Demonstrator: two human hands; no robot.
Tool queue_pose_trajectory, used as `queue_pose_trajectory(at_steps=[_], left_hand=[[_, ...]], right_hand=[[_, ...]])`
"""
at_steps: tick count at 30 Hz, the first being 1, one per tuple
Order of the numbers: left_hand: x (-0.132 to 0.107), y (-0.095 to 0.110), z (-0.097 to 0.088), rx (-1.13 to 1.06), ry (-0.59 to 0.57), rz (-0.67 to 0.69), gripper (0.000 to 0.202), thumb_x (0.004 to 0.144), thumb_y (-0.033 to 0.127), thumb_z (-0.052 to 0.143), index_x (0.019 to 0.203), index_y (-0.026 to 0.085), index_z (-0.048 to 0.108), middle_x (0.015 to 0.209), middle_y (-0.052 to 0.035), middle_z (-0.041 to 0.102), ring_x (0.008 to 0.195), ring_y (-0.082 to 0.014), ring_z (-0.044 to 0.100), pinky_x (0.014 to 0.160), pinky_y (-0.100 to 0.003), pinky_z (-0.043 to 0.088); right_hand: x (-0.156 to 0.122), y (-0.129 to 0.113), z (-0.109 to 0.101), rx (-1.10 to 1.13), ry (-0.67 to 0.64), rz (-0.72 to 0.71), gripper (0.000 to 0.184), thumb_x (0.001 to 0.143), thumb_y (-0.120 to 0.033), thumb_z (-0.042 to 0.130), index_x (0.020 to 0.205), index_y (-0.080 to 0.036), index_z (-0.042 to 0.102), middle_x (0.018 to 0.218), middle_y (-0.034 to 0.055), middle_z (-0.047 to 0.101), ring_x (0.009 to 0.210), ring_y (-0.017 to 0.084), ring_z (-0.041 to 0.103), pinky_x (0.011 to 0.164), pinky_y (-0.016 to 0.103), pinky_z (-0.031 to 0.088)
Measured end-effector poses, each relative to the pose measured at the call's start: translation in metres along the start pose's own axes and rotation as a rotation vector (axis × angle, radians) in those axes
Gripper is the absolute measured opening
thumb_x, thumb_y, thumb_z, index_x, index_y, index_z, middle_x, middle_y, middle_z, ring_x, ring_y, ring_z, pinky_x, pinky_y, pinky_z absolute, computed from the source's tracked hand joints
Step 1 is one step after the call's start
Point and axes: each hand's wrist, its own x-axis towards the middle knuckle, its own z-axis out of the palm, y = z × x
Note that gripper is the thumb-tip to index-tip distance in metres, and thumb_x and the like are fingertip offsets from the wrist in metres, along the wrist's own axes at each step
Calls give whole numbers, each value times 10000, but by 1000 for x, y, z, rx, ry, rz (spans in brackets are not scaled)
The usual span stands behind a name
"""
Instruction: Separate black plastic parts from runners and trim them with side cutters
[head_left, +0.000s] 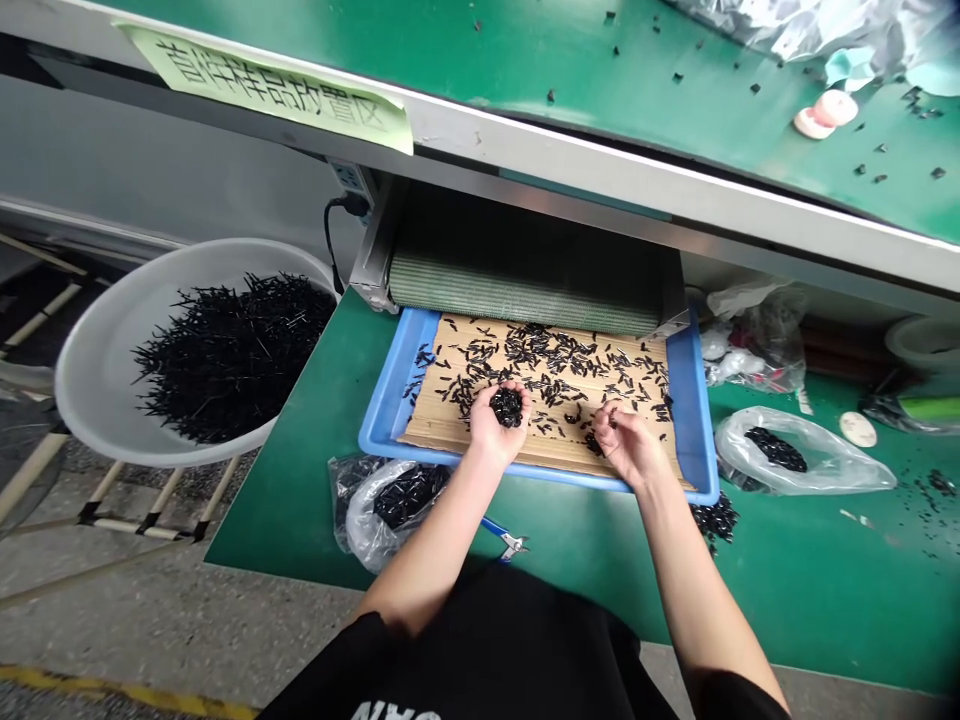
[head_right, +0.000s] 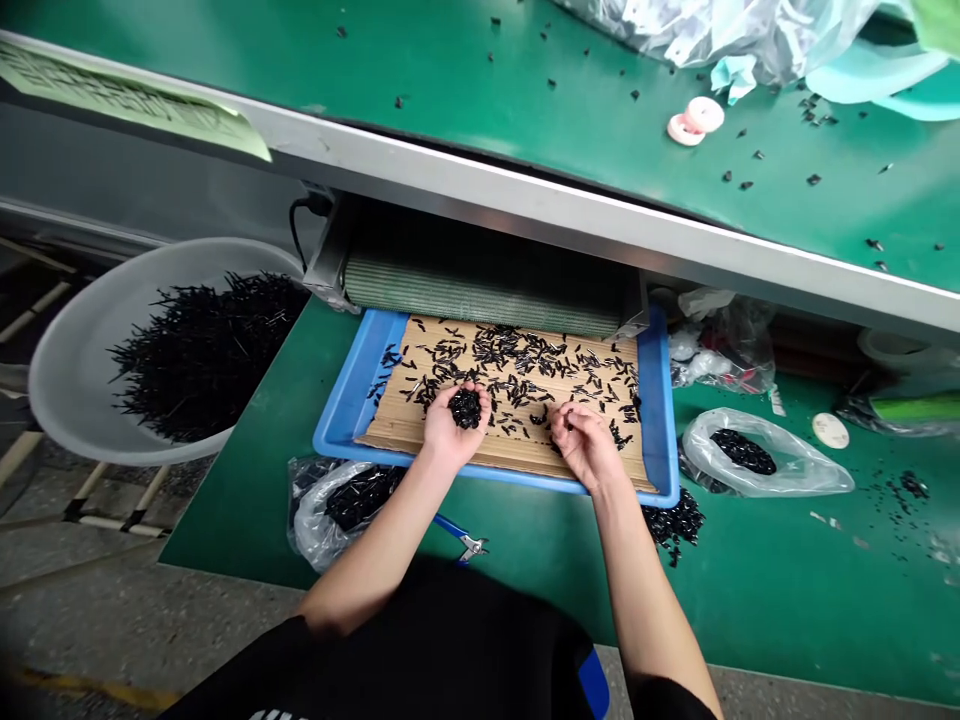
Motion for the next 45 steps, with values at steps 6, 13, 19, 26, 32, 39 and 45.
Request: queue_pose_trajectory(at_steps=[6,13,19,26,32,39,45], left_hand=[[0,0,1,29,5,-11,180,966,270,560,871,121,596,822,-12,609,737,-112,615,619,-239,542],[1,1,0,31,14,9,178,958,284,578,897,119,609,817,-15,613,733,-115,619,617,-243,543],[1,1,1,33,15,5,189,965,291,566,885,123,600,821,-9,609,727,-111,613,612,-239,539],[-1,0,3,30,28,6,183,962,282,570,885,119,605,803,-12,606,721,-111,613,612,-239,539],[-1,0,3,31,33,2,182,960,292,579,911,119,609,814,-12,608,718,-110,612,608,-238,538],[0,1,3,28,31,-2,185,964,296,572,903,123,599,841,-12,610,735,-111,613,610,-236,538],[1,2,1,22,31,7,183,963,291,571,894,123,596,845,-14,610,743,-113,614,615,-238,540]], right_hand=[[26,-8,9,-672,16,-51,538,989,-562,227,692,-222,519,551,6,502,452,145,437,462,271,390],[55,-2,21,-998,24,-116,233,908,-385,552,886,-217,712,908,110,735,880,263,657,822,349,442],[64,-1,26,-943,6,-118,170,845,-339,590,765,-204,653,713,77,675,727,231,626,766,335,444],[62,-2,16,-554,5,-69,375,933,-428,152,669,-265,362,506,-61,276,412,142,282,410,265,360],[76,-6,19,-495,13,-41,433,943,-524,235,687,-249,450,520,-46,348,441,144,344,453,285,408],[91,2,41,-672,58,-32,217,806,-413,666,762,-200,655,819,97,697,875,244,624,891,354,446],[86,-5,32,-555,55,-31,300,903,-450,414,762,-222,548,633,18,558,562,167,503,573,291,459]])
